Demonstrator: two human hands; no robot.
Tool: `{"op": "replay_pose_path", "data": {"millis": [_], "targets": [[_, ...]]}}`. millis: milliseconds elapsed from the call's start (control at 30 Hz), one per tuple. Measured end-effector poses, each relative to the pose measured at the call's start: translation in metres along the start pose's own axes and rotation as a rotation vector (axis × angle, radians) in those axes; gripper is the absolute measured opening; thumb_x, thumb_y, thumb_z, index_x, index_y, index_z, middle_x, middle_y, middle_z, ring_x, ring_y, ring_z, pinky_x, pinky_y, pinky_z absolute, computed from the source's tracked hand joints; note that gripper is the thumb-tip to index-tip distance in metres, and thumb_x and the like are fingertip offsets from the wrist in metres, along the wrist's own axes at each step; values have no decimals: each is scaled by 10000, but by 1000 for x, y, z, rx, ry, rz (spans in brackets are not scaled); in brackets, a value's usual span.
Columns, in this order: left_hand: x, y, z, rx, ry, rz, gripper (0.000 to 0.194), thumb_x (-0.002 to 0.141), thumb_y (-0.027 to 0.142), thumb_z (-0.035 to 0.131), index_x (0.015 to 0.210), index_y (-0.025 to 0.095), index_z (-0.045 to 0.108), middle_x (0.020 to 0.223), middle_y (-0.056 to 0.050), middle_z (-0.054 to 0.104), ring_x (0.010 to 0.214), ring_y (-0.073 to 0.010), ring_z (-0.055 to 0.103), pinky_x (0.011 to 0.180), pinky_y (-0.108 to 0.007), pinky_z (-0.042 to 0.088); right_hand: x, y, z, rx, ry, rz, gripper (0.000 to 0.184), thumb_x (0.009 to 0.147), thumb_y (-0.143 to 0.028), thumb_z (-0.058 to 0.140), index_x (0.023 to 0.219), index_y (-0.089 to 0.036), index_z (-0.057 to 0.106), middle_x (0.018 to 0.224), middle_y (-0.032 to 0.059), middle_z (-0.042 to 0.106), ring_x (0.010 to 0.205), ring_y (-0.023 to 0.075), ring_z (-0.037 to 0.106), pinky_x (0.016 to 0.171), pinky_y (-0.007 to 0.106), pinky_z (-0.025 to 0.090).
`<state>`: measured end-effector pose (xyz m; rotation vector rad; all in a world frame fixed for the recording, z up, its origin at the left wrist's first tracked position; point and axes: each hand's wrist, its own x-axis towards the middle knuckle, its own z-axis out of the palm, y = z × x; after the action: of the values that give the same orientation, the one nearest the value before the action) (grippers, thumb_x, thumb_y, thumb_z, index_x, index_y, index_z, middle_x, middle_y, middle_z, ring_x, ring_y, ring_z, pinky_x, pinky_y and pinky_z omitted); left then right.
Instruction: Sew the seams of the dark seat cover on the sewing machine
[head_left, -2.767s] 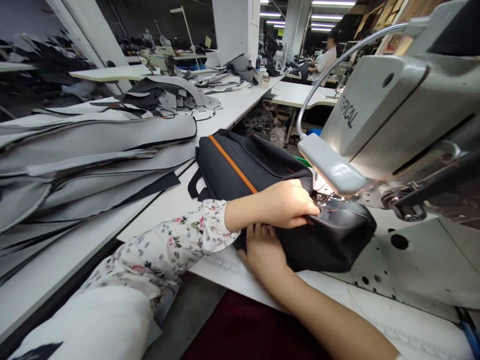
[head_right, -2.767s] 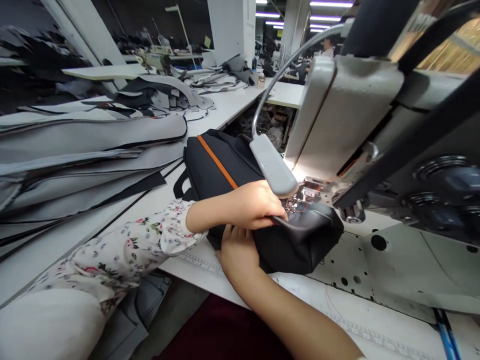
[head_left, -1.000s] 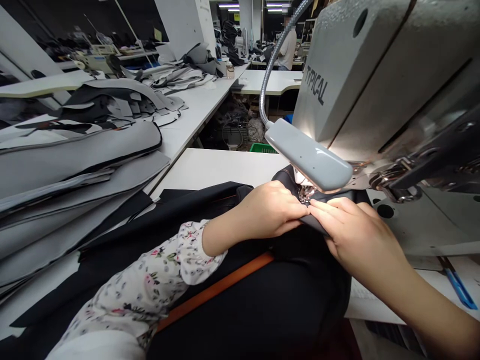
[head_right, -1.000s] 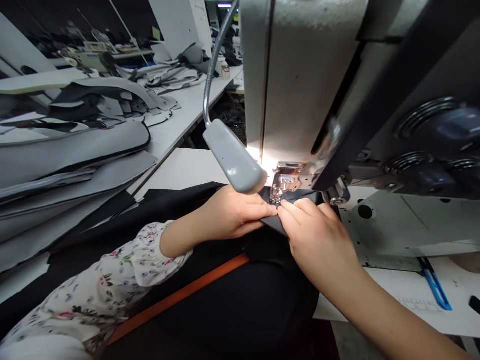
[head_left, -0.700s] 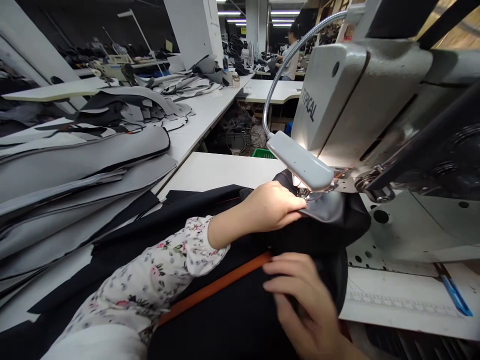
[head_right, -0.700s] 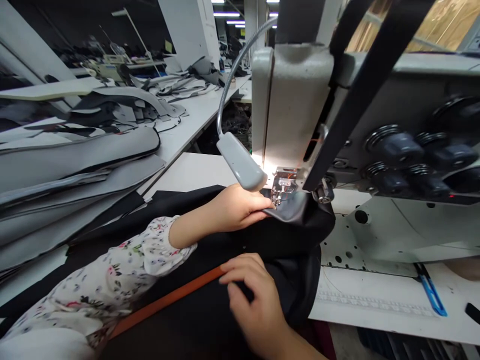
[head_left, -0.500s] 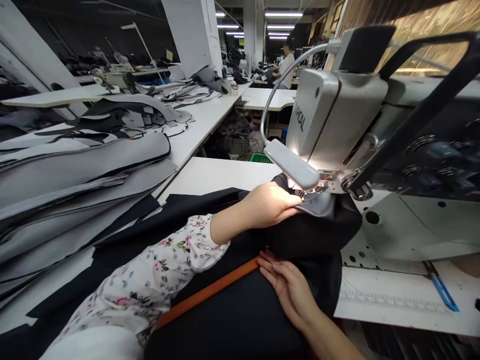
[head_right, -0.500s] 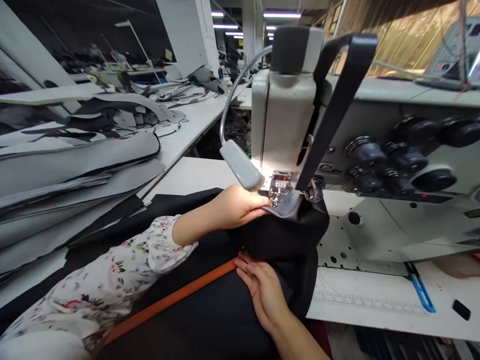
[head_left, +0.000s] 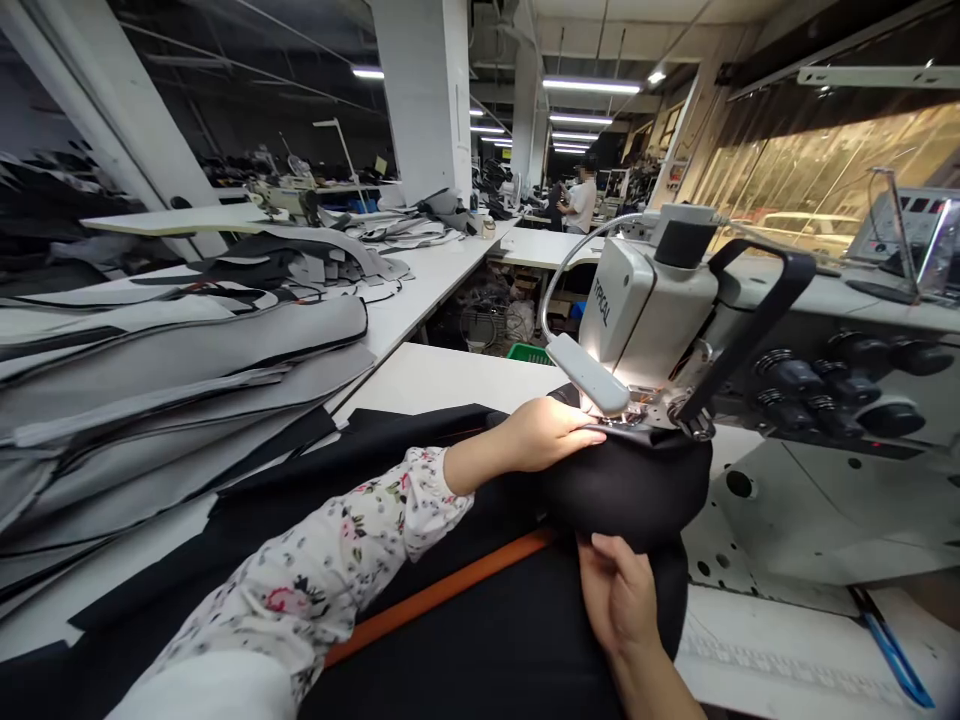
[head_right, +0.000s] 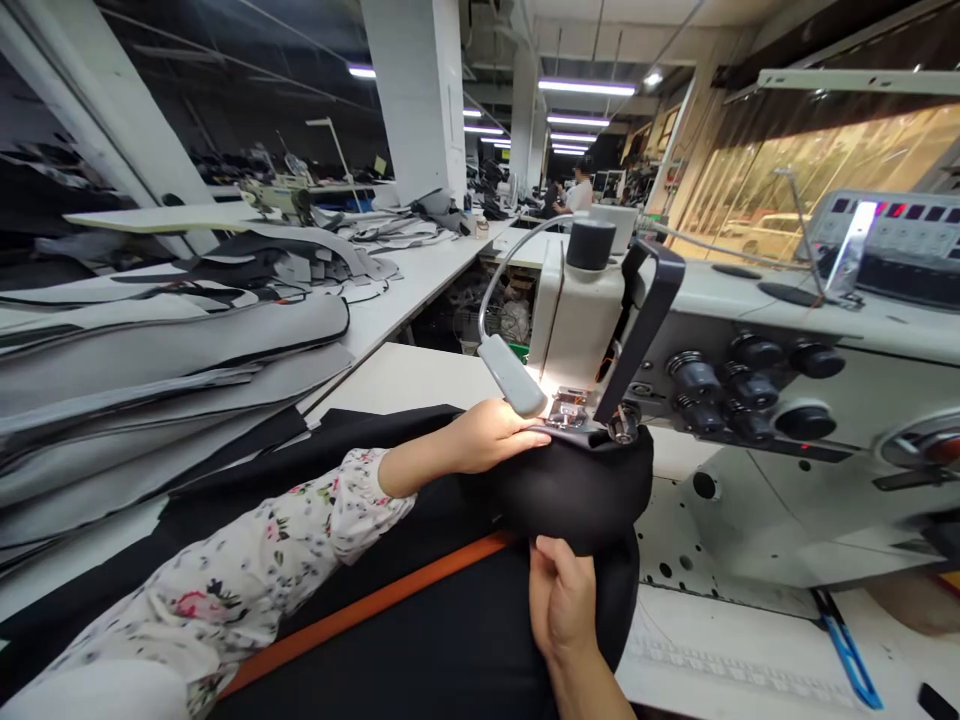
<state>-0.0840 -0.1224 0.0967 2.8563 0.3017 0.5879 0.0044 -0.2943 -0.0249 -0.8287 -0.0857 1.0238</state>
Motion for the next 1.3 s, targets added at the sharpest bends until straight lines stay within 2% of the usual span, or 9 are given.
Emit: {"op": "replay_pose_path", "data": {"millis": [233, 500, 733, 833, 900, 967, 1100, 1233, 1300], "targets": [[-1, 4, -1, 8, 17, -33, 303, 1081, 337, 554, 970, 164, 776, 894, -19, 781, 762, -150, 702, 704, -234, 475, 8, -24, 29, 83, -126, 159, 505, 549, -245, 761, 1055, -255, 748, 1135, 20, 778, 1203, 309, 674, 1147, 566, 505], [-8, 15, 0, 144, 40, 9, 347, 1097, 355, 493, 946, 153, 732, 797, -38, 740, 674, -175, 664, 643, -282, 430, -16, -30, 40, 32, -176, 121, 689, 514, -279, 791, 1201, -293, 744, 1212, 26, 766, 1310, 327, 611, 1235, 562, 386], [-19, 28, 9, 228, -51, 233, 306, 1071, 341, 510, 883, 159, 669, 808, -47, 740, 786, -221, 693, 726, -357, 415, -20, -27, 2, -458, -350, 6, 619, 700, -458, 794, 1272, -229, 735, 1201, 100, 766, 1254, 348, 647, 1200, 562, 404], [-22, 19, 7, 207, -47, 308, 304, 1074, 367, 484, 934, 166, 664, 853, -68, 750, 833, -222, 702, 767, -364, 436, -29, -57, -18, -1085, -496, -115, 462, 819, -436, 736, 1234, -236, 771, 1147, 117, 781, 1082, 335, 731, 1019, 491, 570], [-24, 12, 2, 143, -53, 327, 213, 1039, 338, 534, 1011, 178, 670, 928, -84, 765, 907, -228, 714, 816, -360, 455, -40, -88, -16, -1422, -750, -287, 340, 894, -308, 680, 1218, -296, 781, 1101, 80, 796, 953, 274, 766, 854, 363, 626], [-24, 5, -4, 60, -86, 336, 159, 974, 257, 590, 1088, 189, 676, 1013, -91, 773, 992, -234, 719, 871, -357, 466, -47, -116, -1, -1515, -895, -667, 421, 930, -165, 602, 1286, -345, 735, 1081, 38, 800, 939, 225, 767, 793, 288, 616], [-17, -10, -21, -137, -210, 348, 366, 881, 173, 648, 1245, 190, 682, 1161, -96, 769, 1114, -239, 705, 985, -356, 478, -30, -137, 39, -1758, -754, -1362, 496, 939, -110, 553, 1425, -200, 598, 1346, 110, 702, 1244, 281, 661, 1001, 394, 566], [-7, -24, -27, -312, -318, 339, 327, 928, 237, 688, 1251, 239, 738, 1184, -74, 777, 1137, -225, 700, 1036, -338, 494, 7, -125, 52, -2154, -645, -1400, 292, 906, -56, 500, 1091, -183, 687, 965, 82, 733, 822, 215, 679, 566, 321, 504], [-5, -26, -25, -329, -308, 338, 251, 958, 253, 687, 1194, 252, 771, 1172, -71, 783, 1135, -221, 701, 1051, -338, 494, 17, -121, 48, -2198, -638, -1362, 266, 863, -23, 503, 960, -200, 676, 937, 67, 718, 742, 187, 637, 496, 308, 443]]}}
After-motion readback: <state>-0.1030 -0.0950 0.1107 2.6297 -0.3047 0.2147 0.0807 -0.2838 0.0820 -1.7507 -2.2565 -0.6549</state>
